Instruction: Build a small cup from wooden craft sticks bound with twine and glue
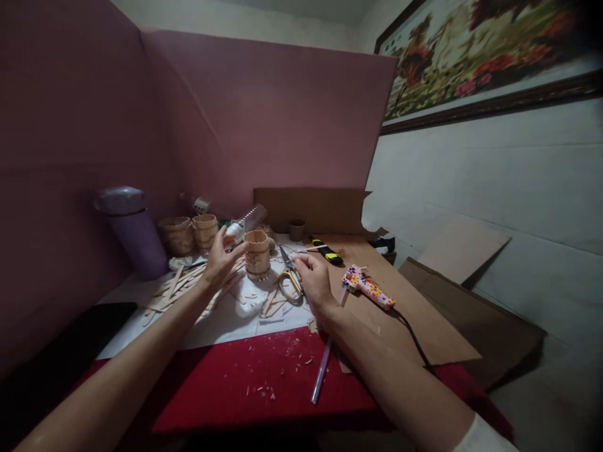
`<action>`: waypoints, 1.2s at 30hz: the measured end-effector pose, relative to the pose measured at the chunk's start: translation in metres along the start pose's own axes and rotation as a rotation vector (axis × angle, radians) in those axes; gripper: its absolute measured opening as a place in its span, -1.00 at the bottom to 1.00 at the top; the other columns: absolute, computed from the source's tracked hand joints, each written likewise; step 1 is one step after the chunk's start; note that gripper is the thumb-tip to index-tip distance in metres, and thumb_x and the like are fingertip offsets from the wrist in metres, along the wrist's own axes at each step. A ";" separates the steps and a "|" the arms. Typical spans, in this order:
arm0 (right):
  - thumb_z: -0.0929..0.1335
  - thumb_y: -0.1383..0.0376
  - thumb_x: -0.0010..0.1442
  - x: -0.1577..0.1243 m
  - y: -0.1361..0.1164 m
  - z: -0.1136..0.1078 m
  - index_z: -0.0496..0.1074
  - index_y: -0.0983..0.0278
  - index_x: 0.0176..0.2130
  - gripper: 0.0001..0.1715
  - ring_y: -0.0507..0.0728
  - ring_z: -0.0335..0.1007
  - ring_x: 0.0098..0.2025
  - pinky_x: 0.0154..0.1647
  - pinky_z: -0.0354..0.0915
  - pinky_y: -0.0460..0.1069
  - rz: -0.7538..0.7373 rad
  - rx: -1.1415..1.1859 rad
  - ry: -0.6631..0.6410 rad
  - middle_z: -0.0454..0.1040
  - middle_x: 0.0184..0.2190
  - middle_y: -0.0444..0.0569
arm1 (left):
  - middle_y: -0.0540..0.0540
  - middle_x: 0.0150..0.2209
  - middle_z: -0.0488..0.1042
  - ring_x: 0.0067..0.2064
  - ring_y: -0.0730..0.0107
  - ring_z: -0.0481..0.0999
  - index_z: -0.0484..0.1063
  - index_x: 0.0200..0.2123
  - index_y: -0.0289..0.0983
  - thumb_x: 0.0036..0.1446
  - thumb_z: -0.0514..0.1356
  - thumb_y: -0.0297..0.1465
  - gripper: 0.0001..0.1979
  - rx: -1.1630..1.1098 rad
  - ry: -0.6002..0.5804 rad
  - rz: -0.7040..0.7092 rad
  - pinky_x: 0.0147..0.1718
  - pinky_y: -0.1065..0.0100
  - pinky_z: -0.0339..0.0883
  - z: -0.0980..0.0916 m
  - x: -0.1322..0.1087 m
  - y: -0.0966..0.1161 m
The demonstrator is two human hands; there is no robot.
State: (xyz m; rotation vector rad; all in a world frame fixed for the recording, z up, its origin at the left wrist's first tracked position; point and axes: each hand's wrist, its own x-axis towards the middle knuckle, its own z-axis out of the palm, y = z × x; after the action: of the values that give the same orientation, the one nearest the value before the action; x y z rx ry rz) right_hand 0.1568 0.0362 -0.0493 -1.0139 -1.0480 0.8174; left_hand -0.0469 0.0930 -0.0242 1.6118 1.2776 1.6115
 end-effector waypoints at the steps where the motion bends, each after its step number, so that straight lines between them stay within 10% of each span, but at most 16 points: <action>1: 0.35 0.13 -0.02 0.000 0.000 0.000 0.52 0.31 -0.36 -0.69 0.06 0.30 -0.43 -0.44 0.18 -0.07 0.000 0.001 -0.002 0.48 -0.48 -0.10 | -0.39 0.15 0.33 0.16 -0.09 0.36 0.12 0.29 -0.32 -0.12 0.32 -0.01 -0.03 0.042 -0.009 0.022 0.10 -0.02 0.25 -0.001 0.003 0.005; 13: 0.36 0.12 -0.04 0.003 0.004 -0.001 0.52 0.31 -0.38 -0.69 0.05 0.28 -0.49 -0.48 0.18 -0.07 0.000 -0.010 -0.007 0.46 -0.53 -0.12 | -0.36 0.04 0.41 0.06 -0.07 0.43 0.37 0.11 -0.40 -0.27 0.37 -0.01 -0.11 0.444 -0.116 0.141 0.03 0.03 0.30 0.024 0.024 0.028; 31: 0.34 0.18 -0.04 0.000 0.000 0.001 0.49 0.30 -0.44 -0.77 0.06 0.28 -0.47 -0.45 0.18 -0.07 -0.015 -0.007 -0.030 0.41 -0.56 -0.15 | -0.26 0.01 0.51 0.09 -0.05 0.45 0.47 0.01 -0.31 -0.35 0.42 -0.26 -0.27 -0.030 -0.374 -0.033 0.09 0.00 0.26 0.012 0.023 0.040; 36: 0.35 0.18 -0.06 0.000 0.000 0.001 0.49 0.30 -0.45 -0.77 0.06 0.28 -0.47 -0.46 0.18 -0.07 -0.012 -0.008 -0.033 0.43 -0.55 -0.13 | -0.24 -0.07 0.43 0.05 -0.08 0.44 0.46 0.02 -0.33 -0.37 0.43 -0.08 -0.18 0.300 -0.241 0.106 0.04 0.01 0.31 0.016 0.028 0.040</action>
State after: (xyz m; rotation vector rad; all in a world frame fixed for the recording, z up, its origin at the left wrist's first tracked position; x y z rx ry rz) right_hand 0.1562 0.0368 -0.0494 -1.0035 -1.0851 0.8227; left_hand -0.0262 0.1043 0.0212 2.0170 1.3723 1.2785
